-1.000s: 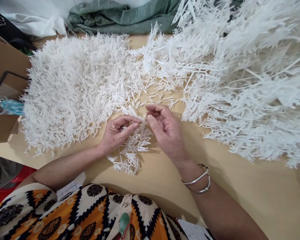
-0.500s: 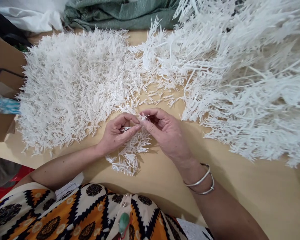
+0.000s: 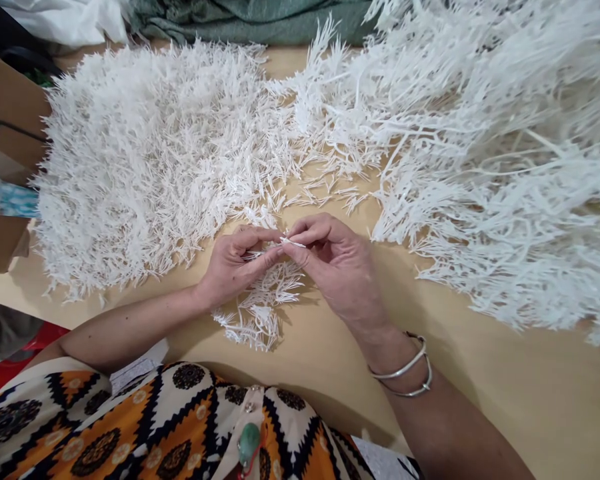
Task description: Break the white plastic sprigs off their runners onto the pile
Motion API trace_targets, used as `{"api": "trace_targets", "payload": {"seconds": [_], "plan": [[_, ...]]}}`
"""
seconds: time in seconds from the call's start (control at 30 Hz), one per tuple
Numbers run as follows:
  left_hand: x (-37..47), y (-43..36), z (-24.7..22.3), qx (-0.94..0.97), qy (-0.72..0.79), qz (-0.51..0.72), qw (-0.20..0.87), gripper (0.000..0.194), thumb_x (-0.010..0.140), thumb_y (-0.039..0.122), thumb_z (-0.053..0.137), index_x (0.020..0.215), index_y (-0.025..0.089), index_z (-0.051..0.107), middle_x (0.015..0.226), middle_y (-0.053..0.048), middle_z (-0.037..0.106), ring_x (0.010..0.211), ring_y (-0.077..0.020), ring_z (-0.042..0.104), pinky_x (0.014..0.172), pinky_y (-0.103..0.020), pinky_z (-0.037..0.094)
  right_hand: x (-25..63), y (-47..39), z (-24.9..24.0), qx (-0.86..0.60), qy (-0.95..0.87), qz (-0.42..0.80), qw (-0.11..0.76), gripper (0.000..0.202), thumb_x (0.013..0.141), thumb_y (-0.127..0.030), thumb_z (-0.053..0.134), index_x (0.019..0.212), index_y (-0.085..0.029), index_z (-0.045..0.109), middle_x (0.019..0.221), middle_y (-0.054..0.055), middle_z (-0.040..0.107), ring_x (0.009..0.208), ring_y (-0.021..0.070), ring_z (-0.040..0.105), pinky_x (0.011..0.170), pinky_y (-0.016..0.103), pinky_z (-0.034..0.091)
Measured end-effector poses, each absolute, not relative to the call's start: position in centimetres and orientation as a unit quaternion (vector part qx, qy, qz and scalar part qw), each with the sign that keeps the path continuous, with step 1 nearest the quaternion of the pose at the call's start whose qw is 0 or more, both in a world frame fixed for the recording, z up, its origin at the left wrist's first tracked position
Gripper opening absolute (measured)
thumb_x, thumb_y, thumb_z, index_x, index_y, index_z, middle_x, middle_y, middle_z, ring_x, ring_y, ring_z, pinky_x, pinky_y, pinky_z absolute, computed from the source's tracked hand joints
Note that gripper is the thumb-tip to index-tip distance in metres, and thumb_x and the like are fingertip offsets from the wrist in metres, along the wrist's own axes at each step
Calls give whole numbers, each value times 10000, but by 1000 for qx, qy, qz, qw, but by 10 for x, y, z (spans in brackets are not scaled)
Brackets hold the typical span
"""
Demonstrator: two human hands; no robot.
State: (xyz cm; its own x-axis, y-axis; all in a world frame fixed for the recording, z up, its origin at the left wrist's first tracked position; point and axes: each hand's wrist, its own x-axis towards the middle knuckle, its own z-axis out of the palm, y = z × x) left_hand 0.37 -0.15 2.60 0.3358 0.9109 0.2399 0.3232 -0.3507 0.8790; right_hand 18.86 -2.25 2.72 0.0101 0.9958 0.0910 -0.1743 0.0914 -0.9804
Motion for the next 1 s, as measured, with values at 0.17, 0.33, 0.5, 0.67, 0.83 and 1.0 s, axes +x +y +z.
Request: {"api": "trace_targets", "payload": {"seconds": [0.17, 0.33, 0.5, 0.67, 0.83, 1.0], "plan": [[1, 3, 31, 746, 400, 346, 405, 253, 1004, 460, 680, 973, 228, 776, 791, 8, 784, 666, -111, 619, 789, -319, 496, 184, -27, 21, -474, -464, 487, 568, 123, 883, -236, 799, 902, -283, 687, 973, -21, 717, 898, 151, 686, 814, 330, 593], [-3, 5, 38, 760, 372, 289, 447, 283, 1045, 463, 607, 953, 226, 730, 841, 21, 780, 714, -110, 623, 865, -320, 470, 188, -20, 17, -490, -436, 471, 590, 125, 919, -232, 774, 901, -287, 664, 962, -17, 713, 845, 142, 657, 782, 327, 555], [-4, -5, 33, 786, 352, 268, 432, 242, 1030, 442, 639, 939, 230, 711, 713, 77, 719, 622, -83, 553, 939, -340, 425, 228, 5, 20, -483, -333, 360, 725, 294, 752, -135, 899, 788, -269, 639, 798, -15, 651, 698, 126, 609, 719, 322, 507], [-2, -8, 28, 759, 389, 323, 410, 260, 1011, 457, 660, 921, 220, 718, 705, 39, 696, 660, -102, 569, 804, -303, 455, 231, -1, 27, -588, -481, 130, 637, 199, 860, -175, 787, 1017, -263, 699, 1122, 96, 674, 1001, 223, 638, 827, 379, 502], [0, -8, 26, 725, 409, 359, 423, 246, 1011, 436, 668, 938, 204, 707, 639, 49, 617, 587, -81, 506, 684, -264, 453, 216, -17, 37, -552, -627, 201, 512, 191, 978, -382, 686, 1136, -283, 725, 1256, 103, 675, 1204, 281, 608, 999, 479, 497], [-1, -8, 26, 701, 414, 363, 452, 218, 1022, 401, 652, 992, 195, 718, 756, 5, 703, 662, -85, 573, 624, -228, 449, 207, -20, 37, -483, -690, 330, 426, 170, 919, -375, 797, 1071, -317, 750, 1099, 45, 731, 1128, 262, 661, 1040, 486, 512]]}}
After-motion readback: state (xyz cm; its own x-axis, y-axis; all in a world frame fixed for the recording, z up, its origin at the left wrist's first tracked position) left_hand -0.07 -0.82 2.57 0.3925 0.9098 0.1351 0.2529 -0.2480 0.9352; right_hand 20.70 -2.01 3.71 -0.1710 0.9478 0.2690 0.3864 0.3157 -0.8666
